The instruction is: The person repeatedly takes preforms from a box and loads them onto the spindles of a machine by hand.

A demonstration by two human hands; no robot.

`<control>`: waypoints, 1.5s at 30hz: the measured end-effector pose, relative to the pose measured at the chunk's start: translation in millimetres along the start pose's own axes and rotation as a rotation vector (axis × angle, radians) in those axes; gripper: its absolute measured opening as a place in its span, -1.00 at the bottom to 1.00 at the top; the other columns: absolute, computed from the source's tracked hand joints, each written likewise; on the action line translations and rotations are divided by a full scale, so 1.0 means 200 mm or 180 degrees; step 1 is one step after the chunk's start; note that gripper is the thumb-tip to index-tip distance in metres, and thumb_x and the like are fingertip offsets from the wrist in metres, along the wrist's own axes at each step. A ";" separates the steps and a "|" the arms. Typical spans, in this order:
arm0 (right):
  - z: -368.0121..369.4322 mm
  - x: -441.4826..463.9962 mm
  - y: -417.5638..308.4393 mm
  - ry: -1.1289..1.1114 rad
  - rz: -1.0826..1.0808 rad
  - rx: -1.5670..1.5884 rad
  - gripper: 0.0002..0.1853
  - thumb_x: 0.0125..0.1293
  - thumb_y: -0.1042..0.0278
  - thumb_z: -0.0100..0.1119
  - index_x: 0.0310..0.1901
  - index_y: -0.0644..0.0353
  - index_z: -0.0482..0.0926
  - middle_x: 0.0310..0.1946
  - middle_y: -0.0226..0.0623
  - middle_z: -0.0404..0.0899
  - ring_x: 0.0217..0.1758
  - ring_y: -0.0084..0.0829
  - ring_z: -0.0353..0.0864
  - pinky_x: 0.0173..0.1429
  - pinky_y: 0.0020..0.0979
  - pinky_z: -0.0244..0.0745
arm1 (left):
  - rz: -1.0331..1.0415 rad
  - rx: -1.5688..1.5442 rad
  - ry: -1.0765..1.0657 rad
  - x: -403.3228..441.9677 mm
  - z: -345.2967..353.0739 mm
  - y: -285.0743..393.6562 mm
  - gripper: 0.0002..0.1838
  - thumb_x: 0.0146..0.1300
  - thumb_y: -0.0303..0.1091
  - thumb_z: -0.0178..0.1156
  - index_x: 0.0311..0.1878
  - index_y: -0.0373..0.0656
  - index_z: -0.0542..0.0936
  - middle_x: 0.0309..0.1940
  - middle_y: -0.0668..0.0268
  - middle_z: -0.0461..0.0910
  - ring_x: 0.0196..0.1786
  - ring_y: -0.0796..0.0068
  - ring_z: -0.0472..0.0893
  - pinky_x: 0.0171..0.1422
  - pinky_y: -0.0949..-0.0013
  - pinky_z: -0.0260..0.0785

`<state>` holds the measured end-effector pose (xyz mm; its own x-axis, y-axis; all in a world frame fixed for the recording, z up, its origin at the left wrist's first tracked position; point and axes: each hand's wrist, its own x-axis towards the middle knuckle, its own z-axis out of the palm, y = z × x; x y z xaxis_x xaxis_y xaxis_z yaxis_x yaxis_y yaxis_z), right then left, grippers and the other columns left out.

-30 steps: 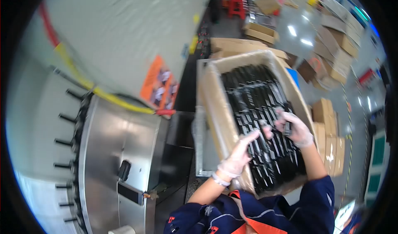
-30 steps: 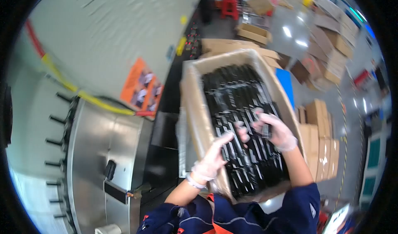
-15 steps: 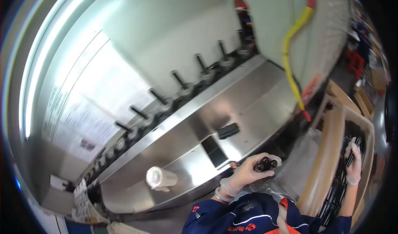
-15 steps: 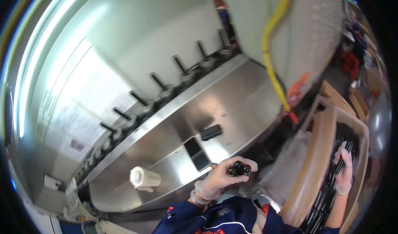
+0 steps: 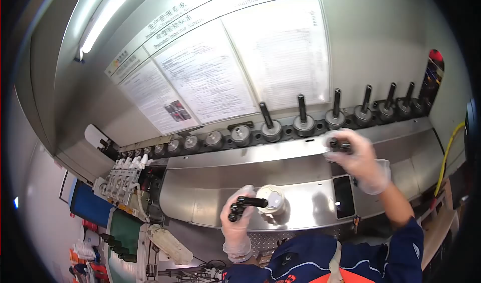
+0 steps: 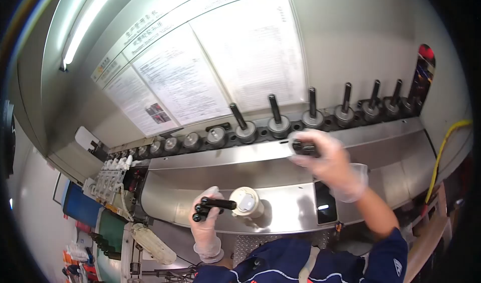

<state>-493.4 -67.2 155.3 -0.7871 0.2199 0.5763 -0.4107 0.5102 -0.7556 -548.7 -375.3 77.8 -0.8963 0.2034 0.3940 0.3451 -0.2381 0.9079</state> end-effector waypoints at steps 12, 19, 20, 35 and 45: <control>1.26 0.75 0.26 0.0084 -0.0189 0.0117 -0.71 0.24 0.38 0.25 -0.08 0.25 0.40 -0.26 -0.05 0.56 -0.21 -0.09 0.58 -0.12 -0.24 0.46 | 0.0717 0.0872 0.1180 0.61 -0.67 0.02 -0.60 0.22 -0.54 0.21 0.14 -0.31 0.47 -0.06 0.22 0.58 -0.03 0.50 0.55 0.12 0.45 0.35; 1.14 0.72 0.23 -0.0454 0.0099 -0.0084 -0.65 0.20 0.46 0.24 0.01 0.31 0.43 -0.20 0.00 0.54 -0.12 -0.04 0.56 -0.04 -0.24 0.46 | 0.1115 0.1666 0.1183 1.19 -0.81 -0.11 -0.66 0.21 -0.45 0.30 0.04 -0.26 0.52 -0.16 0.37 0.59 -0.12 0.62 0.53 0.03 0.51 0.37; 1.14 0.69 0.28 -0.0077 -0.0410 -0.0521 -0.64 0.17 0.38 0.29 -0.05 0.33 0.44 -0.16 0.03 0.54 -0.10 -0.08 0.57 -0.08 -0.25 0.48 | 0.0952 0.1535 0.1166 1.24 -0.81 -0.16 -0.67 0.20 -0.43 0.31 0.02 -0.26 0.52 -0.24 0.38 0.60 -0.20 0.62 0.52 -0.04 0.52 0.38; 1.66 0.92 0.15 -0.0944 0.0340 -0.1307 -0.58 0.26 0.01 0.17 -0.25 0.30 0.50 -0.59 -0.09 0.62 -0.45 -0.12 0.68 -0.33 -0.19 0.56 | 0.0712 0.2822 0.1572 1.32 -1.11 -0.10 -0.64 0.17 -0.21 0.32 -0.04 -0.21 0.60 -0.12 0.13 0.61 -0.08 0.23 0.57 0.06 0.24 0.38; 1.08 0.56 -0.13 -0.1491 -0.0035 -0.0391 -0.42 0.27 -0.11 0.14 -0.01 0.35 0.41 -0.56 -0.05 0.60 -0.48 -0.13 0.66 -0.37 -0.24 0.54 | 0.0251 0.3882 0.1258 1.46 -1.27 -0.20 -0.51 0.15 -0.03 0.31 -0.05 -0.29 0.56 -0.33 -0.01 0.63 -0.21 0.01 0.60 -0.04 0.16 0.40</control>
<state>-669.6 -236.7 172.1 -0.9172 -0.1696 0.3606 -0.3850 0.6110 -0.6918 -894.4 -547.0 120.2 -0.8108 -0.1155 0.5738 0.2432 0.8252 0.5098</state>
